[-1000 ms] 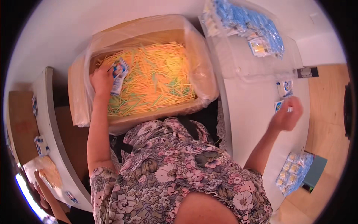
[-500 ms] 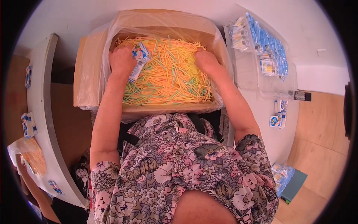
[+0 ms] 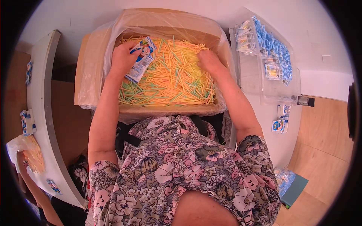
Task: Picking blue packets and yellow sticks from a box filled with packing material and stacking them on a table.
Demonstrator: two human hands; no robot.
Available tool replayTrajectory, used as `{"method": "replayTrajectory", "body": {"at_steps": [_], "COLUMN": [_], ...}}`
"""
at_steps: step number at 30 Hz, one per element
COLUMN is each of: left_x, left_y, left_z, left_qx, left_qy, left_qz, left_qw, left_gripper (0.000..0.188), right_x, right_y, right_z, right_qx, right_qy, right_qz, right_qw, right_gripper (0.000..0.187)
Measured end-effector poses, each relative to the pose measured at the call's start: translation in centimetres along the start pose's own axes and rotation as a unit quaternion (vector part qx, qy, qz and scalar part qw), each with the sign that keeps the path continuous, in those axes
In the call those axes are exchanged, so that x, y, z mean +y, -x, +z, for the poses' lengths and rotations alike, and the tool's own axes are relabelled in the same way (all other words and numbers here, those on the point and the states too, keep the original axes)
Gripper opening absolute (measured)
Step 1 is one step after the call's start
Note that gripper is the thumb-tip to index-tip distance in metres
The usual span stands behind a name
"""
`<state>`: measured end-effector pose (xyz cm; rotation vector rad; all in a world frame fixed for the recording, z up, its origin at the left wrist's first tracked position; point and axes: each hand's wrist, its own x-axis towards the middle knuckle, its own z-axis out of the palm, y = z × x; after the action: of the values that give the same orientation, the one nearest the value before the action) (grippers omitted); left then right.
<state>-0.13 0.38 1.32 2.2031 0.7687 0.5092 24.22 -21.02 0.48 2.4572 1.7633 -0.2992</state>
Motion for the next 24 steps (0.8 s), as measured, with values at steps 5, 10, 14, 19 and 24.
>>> {"method": "replayTrajectory", "body": {"at_steps": [5,10,14,19,24], "left_x": [2.3,7.0,9.1,8.5,8.0], "left_y": [1.2,2.1,1.9,2.7,2.4], "left_z": [0.1,3.6,6.6,8.1,8.6], "left_qx": [-0.158,-0.236,-0.370,-0.353,-0.316], "left_qy": [0.332,0.276,0.440,0.427,0.387], "left_qz": [0.003,0.108,0.021,0.008,0.036], "left_qw": [0.930,0.925,0.818,0.833,0.866], "left_gripper": [0.014,0.012,0.013,0.011,0.014], "right_x": [0.4,-1.5,-4.1,-5.4,-5.1], "right_y": [0.3,2.5,3.5,5.2,5.3], "right_z": [-1.7,-5.2,-4.5,-3.8,-1.9], "right_qx": [0.072,0.041,0.029,0.033,0.105], "right_qy": [-0.115,-0.506,-0.671,-0.704,-0.619], "right_qz": [0.043,0.129,0.100,0.126,0.116], "right_qw": [0.990,0.852,0.734,0.698,0.769], "right_gripper": [0.016,0.018,0.018,0.019,0.025]}}
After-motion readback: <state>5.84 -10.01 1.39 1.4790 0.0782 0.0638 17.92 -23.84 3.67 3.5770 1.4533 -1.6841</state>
